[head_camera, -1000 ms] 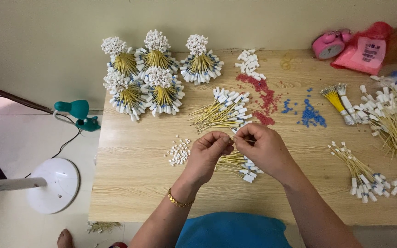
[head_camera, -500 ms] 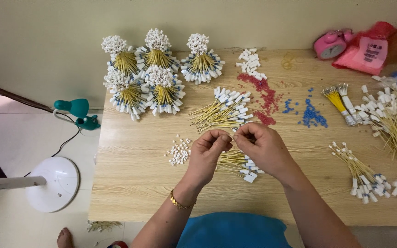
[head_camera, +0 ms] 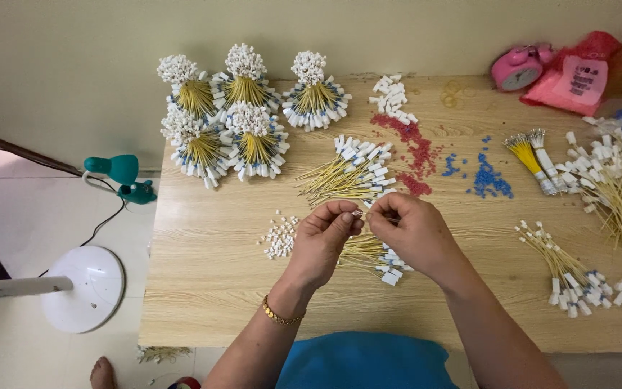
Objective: Manually attaching white plastic connectors to the ends of wires.
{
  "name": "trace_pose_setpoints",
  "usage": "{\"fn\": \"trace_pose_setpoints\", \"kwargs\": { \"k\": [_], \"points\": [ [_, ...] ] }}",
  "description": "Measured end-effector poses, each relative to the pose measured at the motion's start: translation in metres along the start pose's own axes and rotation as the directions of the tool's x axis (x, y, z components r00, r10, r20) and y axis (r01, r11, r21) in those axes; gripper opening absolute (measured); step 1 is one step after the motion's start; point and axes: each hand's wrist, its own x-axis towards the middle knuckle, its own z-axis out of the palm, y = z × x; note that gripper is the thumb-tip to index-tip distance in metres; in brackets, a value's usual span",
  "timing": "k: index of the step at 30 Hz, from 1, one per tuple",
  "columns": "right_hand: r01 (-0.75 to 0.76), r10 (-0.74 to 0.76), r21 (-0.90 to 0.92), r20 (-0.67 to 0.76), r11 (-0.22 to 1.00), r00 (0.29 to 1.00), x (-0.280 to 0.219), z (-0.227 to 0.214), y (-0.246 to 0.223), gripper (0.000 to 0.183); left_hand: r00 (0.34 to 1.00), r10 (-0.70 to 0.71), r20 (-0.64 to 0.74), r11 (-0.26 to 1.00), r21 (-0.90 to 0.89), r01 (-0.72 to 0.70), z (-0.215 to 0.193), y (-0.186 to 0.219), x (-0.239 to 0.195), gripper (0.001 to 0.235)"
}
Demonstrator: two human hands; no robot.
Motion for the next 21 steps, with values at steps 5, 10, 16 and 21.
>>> {"fn": "trace_pose_setpoints", "kwargs": {
  "k": [5, 10, 16, 21],
  "points": [
    [-0.001, -0.001, -0.105, -0.021, 0.994, 1.000, -0.0012, -0.0002, -0.0034, 0.017, 1.000, 0.001, -0.021, 0.998, 0.060, 0.000, -0.0005, -0.0015, -0.0002, 0.016],
    [0.042, -0.047, -0.113, -0.038, 0.993, 0.998, -0.0036, 0.0000, -0.0076, 0.017, 0.999, -0.014, -0.043, 0.991, 0.131, 0.019, 0.0014, 0.0014, -0.0015, 0.015],
    [0.060, -0.075, -0.237, -0.056, 0.970, 0.996, -0.0020, 0.0006, -0.0079, 0.016, 0.999, -0.009, -0.031, 0.993, 0.119, 0.012, -0.0007, -0.0024, 0.0007, 0.016],
    [0.097, -0.105, -0.199, -0.027, 0.975, 0.994, -0.0011, 0.0001, -0.0083, 0.017, 1.000, -0.013, -0.013, 0.982, 0.190, 0.015, -0.0037, -0.0037, 0.0033, 0.016]
  ]
}}
